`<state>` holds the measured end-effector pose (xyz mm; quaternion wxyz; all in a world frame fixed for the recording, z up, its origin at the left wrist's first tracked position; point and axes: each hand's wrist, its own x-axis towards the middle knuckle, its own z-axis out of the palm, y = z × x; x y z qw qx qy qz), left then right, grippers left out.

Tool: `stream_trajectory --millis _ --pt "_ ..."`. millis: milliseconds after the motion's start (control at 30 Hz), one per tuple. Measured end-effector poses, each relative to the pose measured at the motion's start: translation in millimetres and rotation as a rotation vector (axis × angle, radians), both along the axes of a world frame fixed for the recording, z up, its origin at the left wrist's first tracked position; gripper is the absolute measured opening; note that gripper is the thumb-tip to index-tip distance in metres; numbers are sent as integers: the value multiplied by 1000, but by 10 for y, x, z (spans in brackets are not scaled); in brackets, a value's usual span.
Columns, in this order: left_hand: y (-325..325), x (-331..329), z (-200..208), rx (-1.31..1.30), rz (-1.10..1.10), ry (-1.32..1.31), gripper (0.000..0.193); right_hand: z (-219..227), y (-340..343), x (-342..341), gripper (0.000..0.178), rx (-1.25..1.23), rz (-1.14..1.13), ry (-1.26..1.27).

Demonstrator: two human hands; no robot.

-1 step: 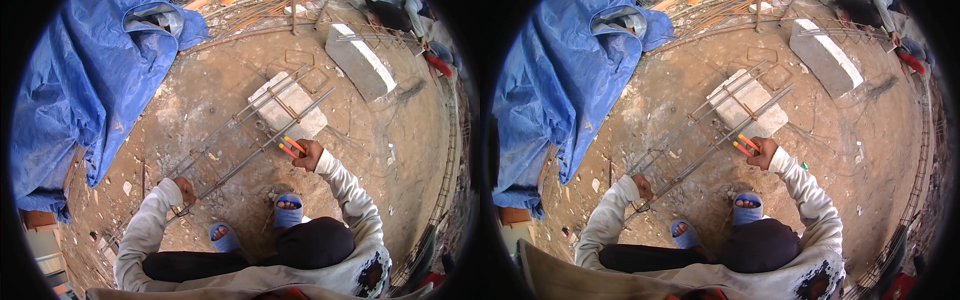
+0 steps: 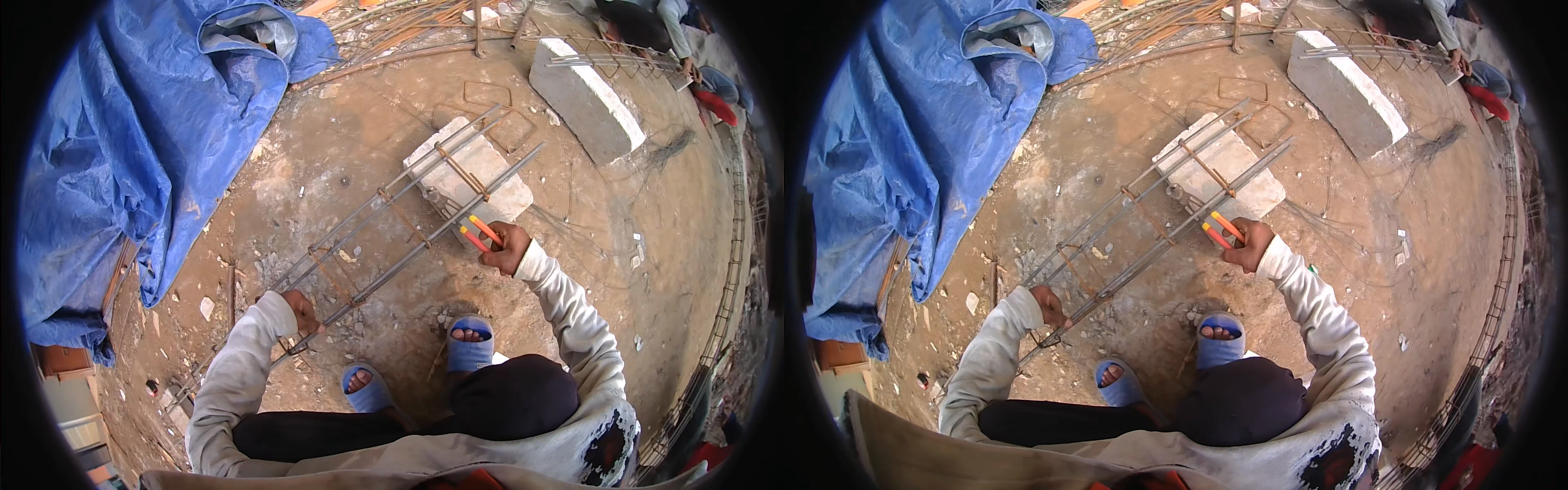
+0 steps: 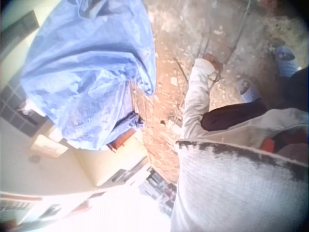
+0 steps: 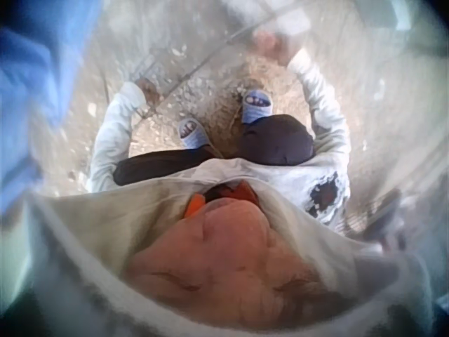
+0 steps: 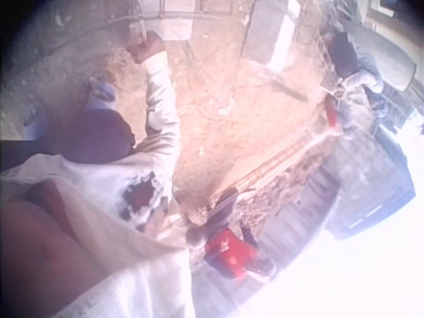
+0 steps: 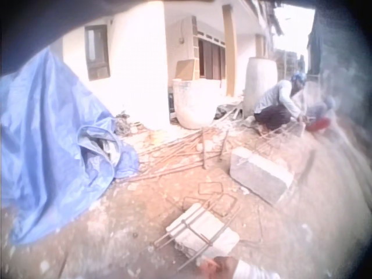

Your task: The person sits on the ground and uses pliers to twist wire ties around intersecting rebar rods, securing a rectangular rebar cage. The person repositions the cage and continues tying additional intersections before moving the finished cage aside.

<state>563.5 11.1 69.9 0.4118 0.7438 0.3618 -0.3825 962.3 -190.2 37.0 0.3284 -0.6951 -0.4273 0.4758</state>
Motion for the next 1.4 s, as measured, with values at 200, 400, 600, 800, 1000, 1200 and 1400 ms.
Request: stream_trajectory --millis 200,400,600,800,1000,1200,1400 --pt "-14 -13 -28 -48 23 8 34 -143 -11 -32 25 116 14 -144" --pt "61 -2 -117 -3 -13 -8 32 -76 108 -83 26 115 -335 263" --pt "-49 -185 -122 -12 18 -209 28 784 -348 -17 45 -328 -16 -27" --pt "-116 -235 -166 46 -77 -302 28 1351 -277 30 47 -305 123 -187" --pt "-150 -205 -101 90 -99 -370 28 955 460 -158 66 -118 65 -250" --pt "-169 -194 -81 136 -142 -378 23 538 784 -248 51 86 -165 179" --pt "-162 -199 -106 94 -117 -338 22 283 875 -236 26 168 -115 -119"
